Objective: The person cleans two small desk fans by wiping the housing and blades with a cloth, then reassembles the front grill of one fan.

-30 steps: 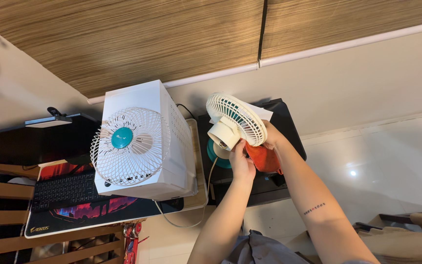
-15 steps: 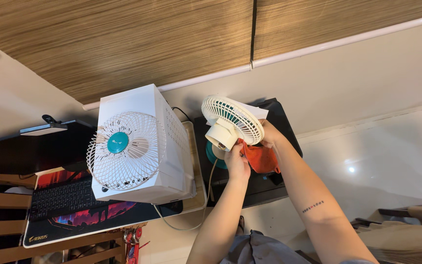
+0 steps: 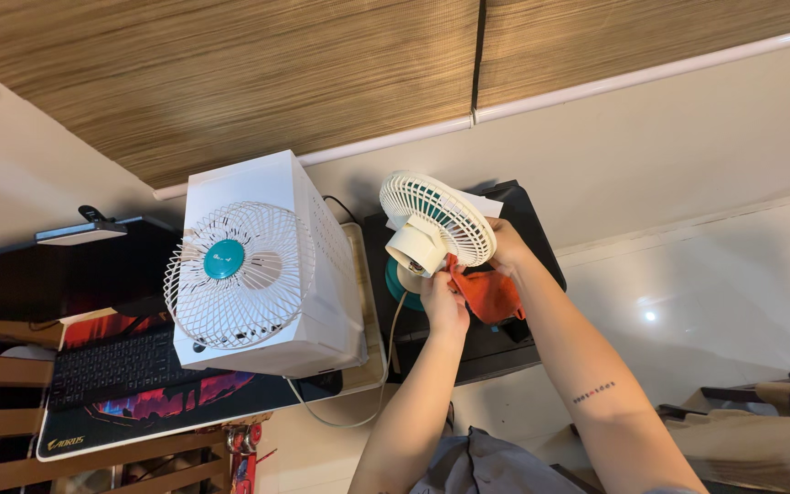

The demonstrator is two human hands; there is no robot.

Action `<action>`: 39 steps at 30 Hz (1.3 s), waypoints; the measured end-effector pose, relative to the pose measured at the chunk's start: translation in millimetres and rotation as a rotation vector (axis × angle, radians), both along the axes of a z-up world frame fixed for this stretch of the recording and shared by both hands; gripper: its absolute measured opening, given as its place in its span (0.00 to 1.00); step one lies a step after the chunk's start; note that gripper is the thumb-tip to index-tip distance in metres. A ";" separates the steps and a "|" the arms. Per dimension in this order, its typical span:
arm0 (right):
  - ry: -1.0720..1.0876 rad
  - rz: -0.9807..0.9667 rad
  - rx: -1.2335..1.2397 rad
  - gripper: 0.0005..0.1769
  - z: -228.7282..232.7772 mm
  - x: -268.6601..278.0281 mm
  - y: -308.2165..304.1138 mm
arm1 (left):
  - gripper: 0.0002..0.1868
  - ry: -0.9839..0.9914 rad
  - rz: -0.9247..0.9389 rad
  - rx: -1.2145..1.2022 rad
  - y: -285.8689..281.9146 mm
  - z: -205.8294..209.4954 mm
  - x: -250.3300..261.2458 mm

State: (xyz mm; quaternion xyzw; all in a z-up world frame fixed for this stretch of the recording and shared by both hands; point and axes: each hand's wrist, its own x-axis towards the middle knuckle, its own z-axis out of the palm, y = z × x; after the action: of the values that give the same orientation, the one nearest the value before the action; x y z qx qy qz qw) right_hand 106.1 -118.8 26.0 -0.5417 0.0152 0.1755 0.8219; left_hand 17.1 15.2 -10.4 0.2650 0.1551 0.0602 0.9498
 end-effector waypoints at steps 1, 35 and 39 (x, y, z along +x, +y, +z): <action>0.001 0.001 -0.003 0.11 1.3 0.3 0.7 | 0.20 0.055 -0.003 0.010 1.3 -5.1 -3.0; -0.415 -0.152 -0.050 0.12 18.0 -51.1 -5.0 | 0.05 -0.001 0.103 0.103 -17.3 68.2 -32.7; -0.441 -0.171 -0.086 0.10 16.8 -47.6 -9.4 | 0.06 0.016 0.117 0.131 -12.5 72.2 -36.8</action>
State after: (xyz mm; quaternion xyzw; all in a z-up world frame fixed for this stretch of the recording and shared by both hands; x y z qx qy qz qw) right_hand 58.6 -128.2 42.8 -0.5984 -0.1111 -0.0181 0.7933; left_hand -19.8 2.7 61.8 0.3177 0.1736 0.1233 0.9240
